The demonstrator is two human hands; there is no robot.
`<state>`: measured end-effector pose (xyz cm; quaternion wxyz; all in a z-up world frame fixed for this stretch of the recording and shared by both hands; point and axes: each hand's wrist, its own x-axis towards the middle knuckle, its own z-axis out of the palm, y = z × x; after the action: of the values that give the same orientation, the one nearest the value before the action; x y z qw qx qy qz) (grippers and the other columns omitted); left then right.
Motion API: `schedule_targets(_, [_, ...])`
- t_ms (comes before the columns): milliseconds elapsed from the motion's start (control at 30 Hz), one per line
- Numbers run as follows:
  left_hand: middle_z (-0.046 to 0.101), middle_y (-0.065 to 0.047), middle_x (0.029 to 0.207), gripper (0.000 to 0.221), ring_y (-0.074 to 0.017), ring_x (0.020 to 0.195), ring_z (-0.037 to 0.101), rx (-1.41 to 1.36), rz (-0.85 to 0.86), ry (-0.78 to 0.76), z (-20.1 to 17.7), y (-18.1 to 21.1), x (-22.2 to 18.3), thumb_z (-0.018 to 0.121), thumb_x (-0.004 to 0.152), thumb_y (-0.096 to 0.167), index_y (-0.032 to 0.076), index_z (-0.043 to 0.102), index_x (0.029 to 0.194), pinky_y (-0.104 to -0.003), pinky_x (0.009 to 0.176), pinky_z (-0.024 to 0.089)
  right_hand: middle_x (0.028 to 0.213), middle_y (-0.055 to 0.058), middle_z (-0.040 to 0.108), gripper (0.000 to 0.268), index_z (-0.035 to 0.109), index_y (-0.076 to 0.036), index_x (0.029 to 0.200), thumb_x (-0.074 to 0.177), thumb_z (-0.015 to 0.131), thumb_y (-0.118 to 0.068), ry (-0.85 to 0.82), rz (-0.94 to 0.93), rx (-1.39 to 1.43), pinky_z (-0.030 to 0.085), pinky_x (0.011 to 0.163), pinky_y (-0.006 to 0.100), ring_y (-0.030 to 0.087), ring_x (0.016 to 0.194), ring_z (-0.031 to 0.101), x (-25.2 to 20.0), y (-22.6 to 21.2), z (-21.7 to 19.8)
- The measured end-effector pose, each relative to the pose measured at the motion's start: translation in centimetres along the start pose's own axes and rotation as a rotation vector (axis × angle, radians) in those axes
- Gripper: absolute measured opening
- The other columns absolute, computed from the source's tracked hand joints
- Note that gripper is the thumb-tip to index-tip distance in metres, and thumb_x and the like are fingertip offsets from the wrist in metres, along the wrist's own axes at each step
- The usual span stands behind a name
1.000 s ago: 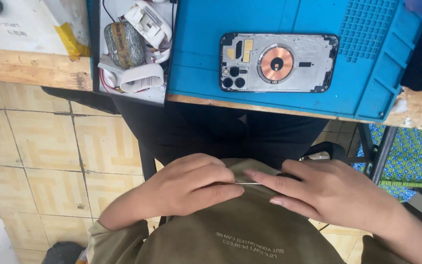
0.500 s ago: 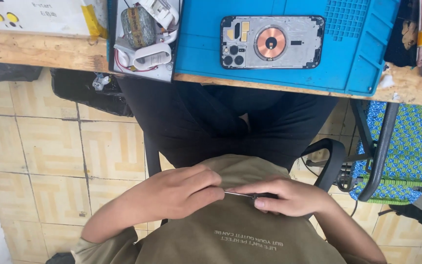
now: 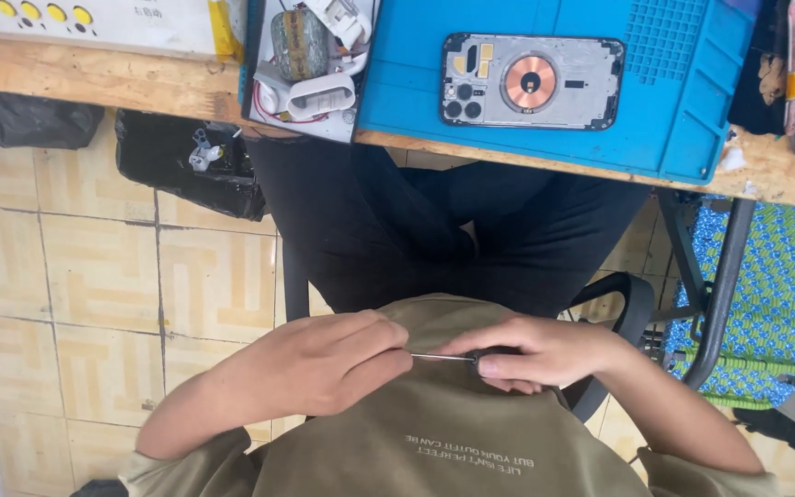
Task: Scraping adhesive and glass residue from the back of a smartphone chassis using a thin metal tool.
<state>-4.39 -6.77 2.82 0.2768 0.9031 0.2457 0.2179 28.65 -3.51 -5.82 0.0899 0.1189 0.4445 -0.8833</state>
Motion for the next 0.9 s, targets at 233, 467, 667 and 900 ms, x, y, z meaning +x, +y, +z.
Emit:
schedule_targets(233, [0.060,-0.010,0.107,0.012,-0.0223,0.091,0.063,0.121,0.144,0.088,-2.0,0.7,1.4,0.059,0.112,-0.001,0.003,0.066,0.103,-0.033,0.078,0.060,0.066,0.004,0.054,0.072,0.042,0.004,0.171,0.118,0.045,-0.045,-0.299,-0.032,0.473,0.042,0.053,0.025,0.009,0.049,0.051,0.0,-1.4,-0.3])
schedule_targets(467, [0.074,-0.008,0.099,0.015,-0.0241,0.091,0.076,-0.633,-0.071,0.279,-0.2,-1.9,1.6,0.076,0.101,0.003,0.005,0.081,0.116,-0.037,0.085,0.068,0.074,0.004,0.059,0.053,0.058,-0.004,0.156,0.114,0.047,-0.036,0.116,-0.195,-0.100,0.050,0.056,0.026,0.012,0.057,0.058,0.1,-2.8,0.8])
schedule_targets(667, [0.080,-0.025,0.096,0.027,-0.0378,0.093,0.078,-1.148,-0.061,0.663,10.3,-4.1,3.2,0.060,0.112,0.009,-0.011,0.075,0.104,-0.043,0.081,0.064,0.080,0.015,0.071,0.040,0.064,0.015,0.132,0.114,0.049,-0.018,0.484,-0.861,-0.148,0.058,0.051,0.033,0.020,0.059,0.067,5.5,3.5,2.4])
schedule_targets(900, [0.074,-0.028,0.082,0.020,-0.0127,0.055,0.053,-1.513,-0.291,0.613,14.0,-4.6,4.6,0.059,0.114,0.010,-0.006,0.068,0.105,-0.024,0.044,0.052,0.121,0.038,0.067,0.049,0.044,0.012,0.154,0.115,0.039,-0.016,0.534,-1.146,0.116,0.060,0.046,0.038,0.031,0.055,0.069,9.8,12.2,0.8])
